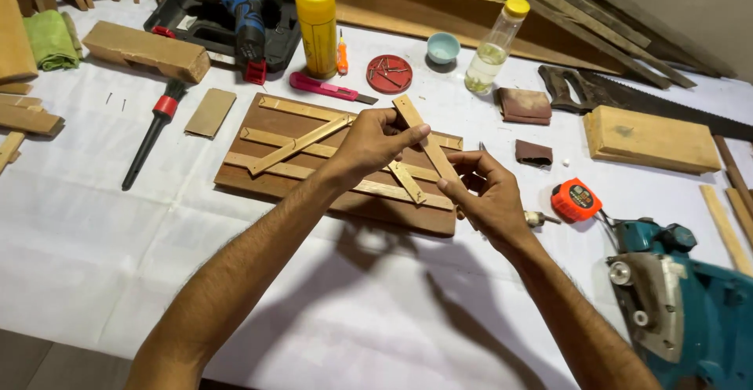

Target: Assemble and measure wooden components of a small structural frame using a hammer and tape measure.

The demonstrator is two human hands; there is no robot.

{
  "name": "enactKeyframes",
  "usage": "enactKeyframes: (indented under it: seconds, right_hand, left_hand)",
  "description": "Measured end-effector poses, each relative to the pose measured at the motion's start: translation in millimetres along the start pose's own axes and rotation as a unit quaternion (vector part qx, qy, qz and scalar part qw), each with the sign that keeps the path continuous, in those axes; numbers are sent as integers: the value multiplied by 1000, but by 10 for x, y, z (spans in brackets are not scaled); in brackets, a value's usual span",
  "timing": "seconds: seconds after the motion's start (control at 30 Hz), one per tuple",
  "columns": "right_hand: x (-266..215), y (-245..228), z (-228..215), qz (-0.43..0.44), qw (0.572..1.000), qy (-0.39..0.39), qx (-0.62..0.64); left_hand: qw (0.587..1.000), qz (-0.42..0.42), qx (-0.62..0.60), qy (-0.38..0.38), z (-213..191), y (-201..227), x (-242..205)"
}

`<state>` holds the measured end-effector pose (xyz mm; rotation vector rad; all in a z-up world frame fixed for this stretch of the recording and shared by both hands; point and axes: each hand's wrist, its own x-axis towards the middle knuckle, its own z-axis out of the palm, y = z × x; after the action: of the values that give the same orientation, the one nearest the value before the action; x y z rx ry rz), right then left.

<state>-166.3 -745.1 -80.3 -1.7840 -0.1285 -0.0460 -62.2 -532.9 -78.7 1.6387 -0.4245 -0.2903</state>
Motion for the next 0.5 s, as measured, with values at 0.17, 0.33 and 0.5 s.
enactKeyframes:
  seconds: [0.17, 0.33, 0.5]
  right_hand:
    - [-91, 245, 631, -36, 986, 97, -133]
    - [-30, 615, 1037, -85, 953, 127, -261]
    - [187, 660, 1349, -86, 927, 70, -358]
  left_hand:
    - [987, 44, 156, 23, -511, -237, -465]
    - [866, 224, 443, 69, -978, -715, -904]
    - [811, 272, 519, 5, -1147, -807, -1153]
